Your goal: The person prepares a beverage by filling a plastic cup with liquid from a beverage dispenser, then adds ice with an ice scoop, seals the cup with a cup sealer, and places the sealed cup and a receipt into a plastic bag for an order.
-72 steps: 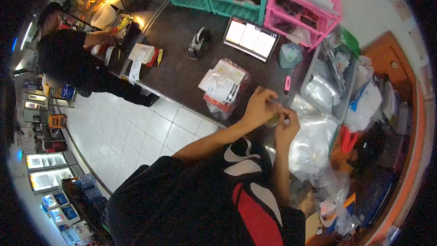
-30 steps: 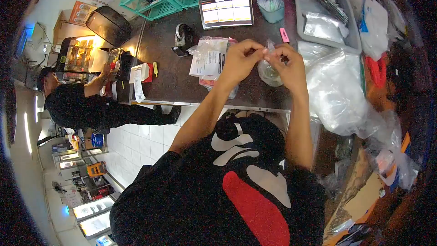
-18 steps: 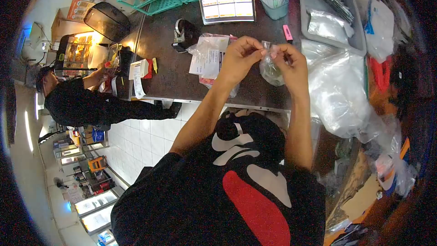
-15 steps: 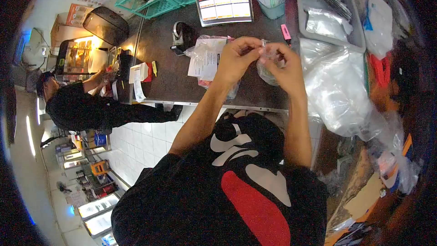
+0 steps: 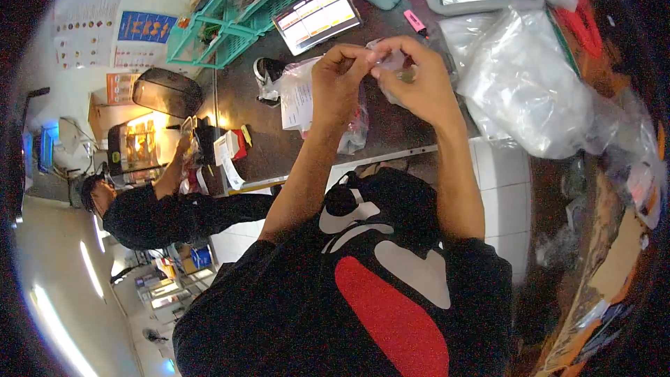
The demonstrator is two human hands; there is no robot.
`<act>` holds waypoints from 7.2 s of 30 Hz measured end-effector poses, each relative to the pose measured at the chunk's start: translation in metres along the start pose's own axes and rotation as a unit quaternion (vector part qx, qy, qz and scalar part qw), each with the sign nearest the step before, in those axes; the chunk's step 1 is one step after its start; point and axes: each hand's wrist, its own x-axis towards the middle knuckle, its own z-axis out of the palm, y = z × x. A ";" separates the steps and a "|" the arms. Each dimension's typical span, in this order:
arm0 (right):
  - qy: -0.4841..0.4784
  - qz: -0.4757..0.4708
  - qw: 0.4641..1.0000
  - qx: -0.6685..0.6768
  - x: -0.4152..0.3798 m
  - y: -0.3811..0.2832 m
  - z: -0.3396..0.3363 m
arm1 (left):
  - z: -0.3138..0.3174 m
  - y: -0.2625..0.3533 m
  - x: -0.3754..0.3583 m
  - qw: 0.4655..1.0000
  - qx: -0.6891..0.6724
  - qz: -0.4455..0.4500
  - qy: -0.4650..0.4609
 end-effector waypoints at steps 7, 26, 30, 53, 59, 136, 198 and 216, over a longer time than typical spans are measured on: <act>0.073 0.050 0.995 0.041 -0.017 0.015 -0.005 | 0.004 -0.007 -0.005 0.998 0.027 0.031 -0.037; 0.079 0.113 0.986 0.096 -0.008 -0.001 -0.002 | 0.008 0.007 -0.001 0.985 0.150 -0.035 -0.076; -0.012 0.110 0.993 0.041 0.006 0.006 -0.009 | -0.012 0.021 0.015 0.952 0.264 -0.092 -0.124; -0.336 0.085 0.938 0.015 0.101 -0.023 0.019 | -0.021 0.023 0.008 0.979 0.116 -0.125 0.111; -0.481 0.166 0.860 -0.034 0.143 -0.024 0.011 | -0.018 0.022 0.006 0.966 -0.017 -0.213 0.149; -0.587 -0.072 0.791 -0.159 0.131 -0.035 0.071 | -0.038 0.048 -0.044 0.924 -0.061 -0.206 0.317; -0.262 0.208 0.938 -0.088 0.040 -0.003 0.170 | -0.181 -0.002 -0.034 0.971 0.188 -0.021 0.145; -0.393 0.176 0.896 -0.104 0.056 -0.003 0.168 | -0.173 0.000 -0.060 0.966 -0.125 -0.158 0.160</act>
